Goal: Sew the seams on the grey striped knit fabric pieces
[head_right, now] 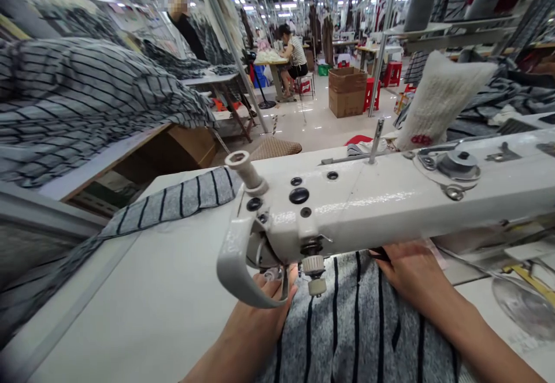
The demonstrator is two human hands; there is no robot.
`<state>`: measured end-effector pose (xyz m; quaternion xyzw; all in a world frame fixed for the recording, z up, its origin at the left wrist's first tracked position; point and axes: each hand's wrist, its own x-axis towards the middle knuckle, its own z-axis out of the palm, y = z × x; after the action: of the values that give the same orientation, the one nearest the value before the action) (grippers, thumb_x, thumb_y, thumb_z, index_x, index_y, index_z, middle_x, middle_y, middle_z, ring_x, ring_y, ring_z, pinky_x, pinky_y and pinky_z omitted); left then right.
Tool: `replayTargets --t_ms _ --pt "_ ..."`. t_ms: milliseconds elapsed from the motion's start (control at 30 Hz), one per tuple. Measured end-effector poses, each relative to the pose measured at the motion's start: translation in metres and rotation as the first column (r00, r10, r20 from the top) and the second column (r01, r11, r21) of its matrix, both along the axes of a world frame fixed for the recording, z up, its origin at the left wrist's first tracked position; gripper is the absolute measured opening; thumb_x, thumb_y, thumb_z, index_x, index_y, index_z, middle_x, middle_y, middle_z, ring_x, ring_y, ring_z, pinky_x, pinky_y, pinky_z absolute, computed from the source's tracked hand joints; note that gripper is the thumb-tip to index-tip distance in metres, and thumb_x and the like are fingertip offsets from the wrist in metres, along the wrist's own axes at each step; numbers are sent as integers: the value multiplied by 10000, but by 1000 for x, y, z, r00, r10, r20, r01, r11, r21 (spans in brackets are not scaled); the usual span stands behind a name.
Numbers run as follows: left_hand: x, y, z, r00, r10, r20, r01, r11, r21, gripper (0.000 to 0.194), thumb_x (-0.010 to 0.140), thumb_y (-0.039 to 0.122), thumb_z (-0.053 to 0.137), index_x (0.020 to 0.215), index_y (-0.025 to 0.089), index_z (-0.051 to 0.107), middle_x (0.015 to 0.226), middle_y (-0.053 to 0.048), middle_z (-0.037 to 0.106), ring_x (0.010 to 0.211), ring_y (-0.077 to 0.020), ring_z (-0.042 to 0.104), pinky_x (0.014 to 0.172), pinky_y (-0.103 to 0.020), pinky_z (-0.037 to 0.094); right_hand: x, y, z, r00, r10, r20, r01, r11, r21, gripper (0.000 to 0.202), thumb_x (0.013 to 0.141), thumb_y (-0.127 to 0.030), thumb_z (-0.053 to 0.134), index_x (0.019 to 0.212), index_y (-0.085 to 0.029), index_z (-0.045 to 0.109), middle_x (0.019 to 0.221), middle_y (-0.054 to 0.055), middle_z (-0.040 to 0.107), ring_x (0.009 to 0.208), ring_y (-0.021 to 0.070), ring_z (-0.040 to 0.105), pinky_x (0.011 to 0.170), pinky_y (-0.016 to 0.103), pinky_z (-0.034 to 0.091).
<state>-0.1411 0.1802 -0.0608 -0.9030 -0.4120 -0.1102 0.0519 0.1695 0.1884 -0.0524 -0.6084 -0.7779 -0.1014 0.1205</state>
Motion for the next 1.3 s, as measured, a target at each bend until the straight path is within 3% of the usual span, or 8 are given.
replayTargets --t_ms 167,367,500,733,1033,1300 --pt "2 1 -3 1000 3 -11 -3 1000 7 282 870 45 449 1091 123 605 1079 -133 674 973 -265 627 797 -409 559 0 1 -8 999 -34 10 34 999 22 209 872 -304 493 877 -223 686 761 68 694 680 242 624 645 329 430" --pt "2 3 -11 1000 2 29 -4 997 79 263 892 48 456 1085 119 620 1042 -116 691 920 -251 644 760 -379 565 -1 2 -2 999 -36 -33 37 999 25 203 885 -315 501 870 -225 683 765 73 685 692 243 631 639 324 426" --pt "1 3 -9 1000 -10 -1 10 997 80 282 870 48 490 1103 127 628 1077 -108 693 930 -246 642 767 -365 557 -1 3 -2 997 -60 -41 61 997 46 185 888 -313 519 867 -224 680 756 70 678 675 236 629 629 316 420" --pt "1 3 -3 1000 5 -7 -4 990 142 341 847 21 464 1121 127 636 1077 -100 700 929 -248 633 743 -367 559 -1 4 -9 993 -78 87 71 994 83 196 883 -287 508 838 -205 681 735 84 690 649 259 643 602 332 439" --pt "4 0 -3 999 39 -19 -35 986 164 378 849 -8 446 1143 121 643 991 -98 701 898 -231 630 734 -347 553 -5 4 -4 997 -64 -47 68 993 92 180 891 -287 503 868 -222 670 743 67 679 662 239 640 613 320 449" --pt "7 -1 -2 997 68 -34 -63 989 136 349 860 30 486 1158 127 639 1108 -103 698 969 -242 638 781 -362 568 -12 4 -1 994 -86 -67 91 993 70 200 899 -292 475 864 -229 661 778 70 683 698 239 640 614 318 452"
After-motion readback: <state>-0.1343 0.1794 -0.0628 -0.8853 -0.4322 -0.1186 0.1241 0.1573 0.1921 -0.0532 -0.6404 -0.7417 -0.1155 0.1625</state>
